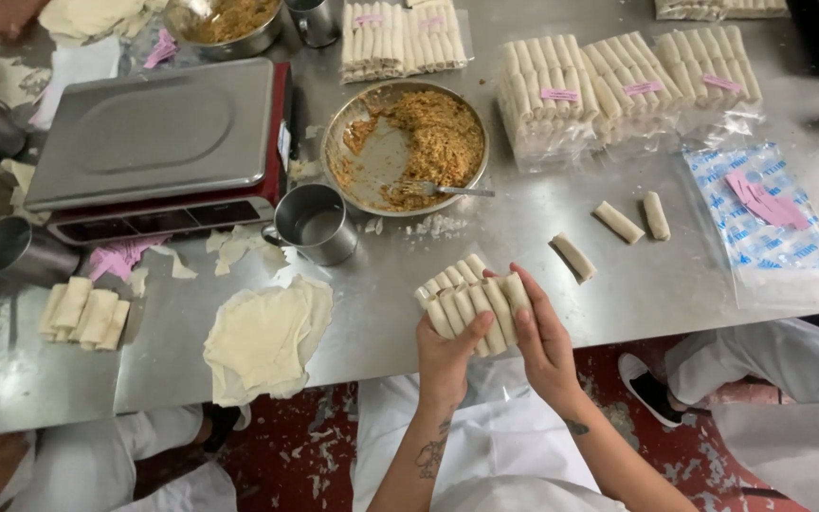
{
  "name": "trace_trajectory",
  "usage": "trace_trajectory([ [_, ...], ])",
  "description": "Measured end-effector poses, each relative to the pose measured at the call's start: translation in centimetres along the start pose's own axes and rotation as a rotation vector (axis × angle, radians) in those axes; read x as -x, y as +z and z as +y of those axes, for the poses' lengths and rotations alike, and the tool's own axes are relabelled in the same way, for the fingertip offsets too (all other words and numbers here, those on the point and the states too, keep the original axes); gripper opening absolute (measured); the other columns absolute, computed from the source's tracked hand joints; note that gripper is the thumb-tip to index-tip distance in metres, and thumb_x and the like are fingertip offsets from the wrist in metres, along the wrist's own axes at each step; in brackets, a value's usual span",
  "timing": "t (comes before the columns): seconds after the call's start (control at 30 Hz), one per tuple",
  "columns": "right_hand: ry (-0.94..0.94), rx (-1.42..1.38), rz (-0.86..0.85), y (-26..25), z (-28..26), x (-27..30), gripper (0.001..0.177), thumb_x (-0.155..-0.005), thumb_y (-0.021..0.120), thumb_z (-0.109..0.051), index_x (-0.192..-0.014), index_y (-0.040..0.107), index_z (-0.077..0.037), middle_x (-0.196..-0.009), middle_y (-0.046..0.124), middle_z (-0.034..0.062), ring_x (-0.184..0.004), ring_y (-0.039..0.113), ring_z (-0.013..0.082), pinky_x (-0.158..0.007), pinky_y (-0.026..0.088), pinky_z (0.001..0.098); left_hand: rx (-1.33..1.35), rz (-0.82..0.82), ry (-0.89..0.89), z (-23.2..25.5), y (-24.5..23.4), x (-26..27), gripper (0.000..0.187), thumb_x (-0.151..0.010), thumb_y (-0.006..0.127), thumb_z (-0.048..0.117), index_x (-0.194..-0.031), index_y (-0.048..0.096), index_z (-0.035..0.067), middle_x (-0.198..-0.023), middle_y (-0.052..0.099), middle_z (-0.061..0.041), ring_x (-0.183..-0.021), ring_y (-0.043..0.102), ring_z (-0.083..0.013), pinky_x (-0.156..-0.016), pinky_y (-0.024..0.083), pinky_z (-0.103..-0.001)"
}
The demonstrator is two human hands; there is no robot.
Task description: Packaging handmade spring rolls into plastic bags at a food production station.
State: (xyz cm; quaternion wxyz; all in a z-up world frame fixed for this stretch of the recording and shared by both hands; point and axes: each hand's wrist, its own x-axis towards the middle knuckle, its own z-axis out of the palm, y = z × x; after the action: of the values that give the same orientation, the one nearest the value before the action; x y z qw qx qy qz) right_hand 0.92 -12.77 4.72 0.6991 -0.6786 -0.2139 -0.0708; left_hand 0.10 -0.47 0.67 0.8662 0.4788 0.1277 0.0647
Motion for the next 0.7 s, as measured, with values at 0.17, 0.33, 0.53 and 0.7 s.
trace_trajectory([
  [0.17, -0.079, 0.089, -0.011, 0.2, 1.0, 0.2, 0.054, -0.112, 0.033, -0.013, -0.159, 0.029, 0.012, -0.151, 0.055, 0.0328, -0.140, 0.053, 0.0400, -0.115, 0.042, 0.0551, -0.014, 0.019, 0.008, 1.2, 0.8, 0.4, 0.061, -0.085, 0.090, 0.020, -0.133, 0.061, -0.004, -0.116, 0.076, -0.018, -0.104, 0.073, -0.0209, -0.086, 0.067, -0.041],
  [0.33, -0.087, 0.004, 0.040, 1.1, 1.5, 0.4, 0.055, -0.113, 0.030, -0.020, -0.159, 0.031, 0.011, -0.153, 0.054, 0.0313, -0.141, 0.053, 0.0386, -0.116, 0.042, 0.0552, -0.032, 0.049, 0.006, 1.3, 1.5, 0.8, 0.061, -0.091, 0.085, 0.024, -0.137, 0.058, -0.006, -0.119, 0.074, -0.021, -0.109, 0.072, -0.0238, -0.089, 0.065, -0.043],
  [0.53, -0.081, -0.066, 0.328, 0.2, 4.3, 0.2, 0.063, -0.097, 0.036, -0.026, -0.143, 0.061, 0.009, -0.130, 0.049, 0.0173, -0.120, 0.046, 0.0242, -0.115, 0.039, 0.0416, 0.020, 0.047, -0.055, -0.6, 2.7, 0.8, 0.063, -0.087, 0.089, 0.023, -0.137, 0.061, -0.005, -0.121, 0.074, -0.015, -0.110, 0.069, -0.0185, -0.091, 0.065, -0.038],
  [0.7, -0.151, -0.161, 0.412, -1.1, 4.7, 0.1, 0.051, -0.091, 0.065, -0.011, -0.135, 0.062, 0.014, -0.113, 0.054, 0.0197, -0.103, 0.051, 0.0215, -0.096, 0.047, 0.0360, 0.325, 0.068, -0.034, -3.6, 2.8, 0.8, 0.066, -0.093, 0.080, 0.013, -0.151, 0.051, 0.002, -0.142, 0.066, -0.017, -0.128, 0.065, -0.0277, -0.103, 0.059, -0.046],
])
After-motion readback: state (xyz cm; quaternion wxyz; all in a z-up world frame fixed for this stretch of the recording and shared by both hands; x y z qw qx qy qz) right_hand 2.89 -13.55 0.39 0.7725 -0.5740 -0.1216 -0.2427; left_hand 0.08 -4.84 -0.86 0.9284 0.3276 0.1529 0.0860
